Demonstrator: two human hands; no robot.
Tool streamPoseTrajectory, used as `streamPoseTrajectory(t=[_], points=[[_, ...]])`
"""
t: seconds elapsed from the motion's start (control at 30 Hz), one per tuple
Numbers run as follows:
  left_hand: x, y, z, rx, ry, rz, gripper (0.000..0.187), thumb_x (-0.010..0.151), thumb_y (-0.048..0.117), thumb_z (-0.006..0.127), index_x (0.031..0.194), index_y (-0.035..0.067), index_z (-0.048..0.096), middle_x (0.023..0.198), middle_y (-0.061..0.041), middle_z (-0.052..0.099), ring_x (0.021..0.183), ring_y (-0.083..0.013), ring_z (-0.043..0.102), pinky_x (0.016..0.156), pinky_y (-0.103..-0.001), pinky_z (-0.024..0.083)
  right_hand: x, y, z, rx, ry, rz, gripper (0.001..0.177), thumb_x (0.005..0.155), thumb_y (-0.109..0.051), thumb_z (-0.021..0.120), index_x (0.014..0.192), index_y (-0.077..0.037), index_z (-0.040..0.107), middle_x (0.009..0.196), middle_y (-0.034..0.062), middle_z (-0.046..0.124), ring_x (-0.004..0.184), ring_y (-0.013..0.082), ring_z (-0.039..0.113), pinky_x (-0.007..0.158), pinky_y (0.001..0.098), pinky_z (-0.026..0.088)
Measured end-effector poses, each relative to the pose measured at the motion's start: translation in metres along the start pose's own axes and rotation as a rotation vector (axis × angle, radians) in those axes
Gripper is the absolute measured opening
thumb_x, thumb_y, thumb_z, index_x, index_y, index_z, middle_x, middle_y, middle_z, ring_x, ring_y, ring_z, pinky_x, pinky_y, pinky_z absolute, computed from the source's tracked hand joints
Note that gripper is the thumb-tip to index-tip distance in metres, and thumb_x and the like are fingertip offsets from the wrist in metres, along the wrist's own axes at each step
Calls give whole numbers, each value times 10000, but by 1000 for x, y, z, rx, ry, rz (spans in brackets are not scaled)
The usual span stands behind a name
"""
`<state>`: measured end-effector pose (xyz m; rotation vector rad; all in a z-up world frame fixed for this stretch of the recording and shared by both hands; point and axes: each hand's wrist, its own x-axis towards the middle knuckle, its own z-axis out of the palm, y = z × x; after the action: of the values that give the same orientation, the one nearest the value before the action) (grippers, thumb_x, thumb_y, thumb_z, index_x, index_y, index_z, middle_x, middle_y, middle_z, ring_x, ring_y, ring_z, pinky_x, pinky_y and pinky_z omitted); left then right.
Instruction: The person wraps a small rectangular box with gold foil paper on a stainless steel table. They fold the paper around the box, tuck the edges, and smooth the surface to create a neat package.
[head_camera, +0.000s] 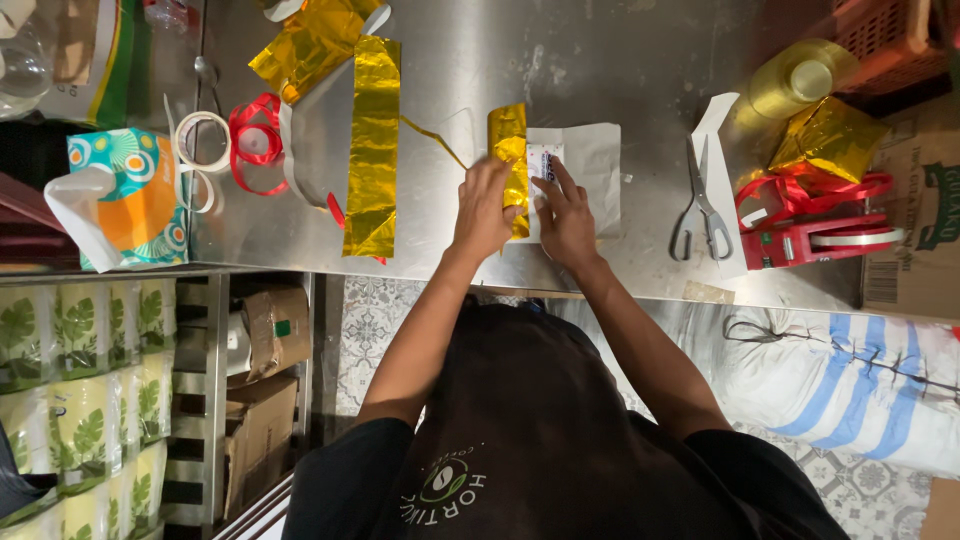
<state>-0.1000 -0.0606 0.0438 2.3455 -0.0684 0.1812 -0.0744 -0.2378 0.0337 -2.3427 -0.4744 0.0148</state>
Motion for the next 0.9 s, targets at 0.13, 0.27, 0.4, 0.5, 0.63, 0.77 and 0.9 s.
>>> streamPoseTrajectory(t=[0.13, 0.27, 0.4, 0.5, 0.63, 0.77, 0.9], points=[[12, -12, -1, 27, -260, -2, 854, 935, 268, 701, 1556, -59, 213, 1682, -231, 64, 1565, -394, 26, 1232, -575, 121, -5, 10, 8, 122, 107, 0, 490, 983, -85, 663, 1455, -78, 532, 1605, 208, 418, 1327, 425, 536, 1026, 450, 521], [12, -17, 9, 117, -265, 57, 745, 1065, 292, 560, 1597, -84, 198, 1715, -210, 26, 1591, -382, -26, 1268, -572, 73, -2, 17, 14, 132, 141, 28, 679, 949, -76, 711, 1549, -55, 394, 1473, 219, 551, 1256, 424, 569, 1029, 469, 488], [12, -16, 12, 179, -270, 70, 745, 1024, 262, 549, 1592, -88, 216, 1712, -210, 58, 1585, -385, -24, 1272, -573, 83, -1, 20, 15, 144, 58, 195, 690, 943, -96, 718, 1562, -82, 414, 1265, 210, 645, 1141, 374, 618, 964, 453, 514], [12, -7, 12, 211, -278, 35, 729, 1011, 256, 558, 1575, -89, 250, 1706, -208, 82, 1581, -385, -19, 1266, -584, 81, -2, 21, 17, 146, 79, 155, 692, 938, -85, 720, 1556, -74, 409, 1235, 210, 664, 1109, 378, 617, 935, 456, 518], [15, 4, 9, 224, -277, -6, 720, 989, 251, 573, 1561, -82, 288, 1696, -207, 102, 1575, -386, -11, 1256, -599, 81, -2, 22, 22, 169, 115, 166, 702, 932, -87, 720, 1557, -72, 401, 1238, 219, 654, 1129, 385, 621, 953, 464, 517], [16, 8, 8, 222, -255, 0, 717, 1007, 272, 573, 1546, -104, 286, 1687, -237, 109, 1569, -416, -3, 1245, -629, 88, -4, 30, 28, 177, 142, 162, 678, 963, -84, 684, 1568, -64, 379, 1318, 237, 628, 1193, 391, 609, 974, 464, 513], [16, 10, 23, 195, -224, -24, 707, 1006, 253, 556, 1529, -141, 289, 1660, -287, 113, 1552, -467, -12, 1225, -647, 100, -9, 41, 39, 352, 174, 218, 554, 1053, -87, 593, 1567, -45, 388, 1412, 244, 568, 1222, 344, 612, 955, 401, 540]])
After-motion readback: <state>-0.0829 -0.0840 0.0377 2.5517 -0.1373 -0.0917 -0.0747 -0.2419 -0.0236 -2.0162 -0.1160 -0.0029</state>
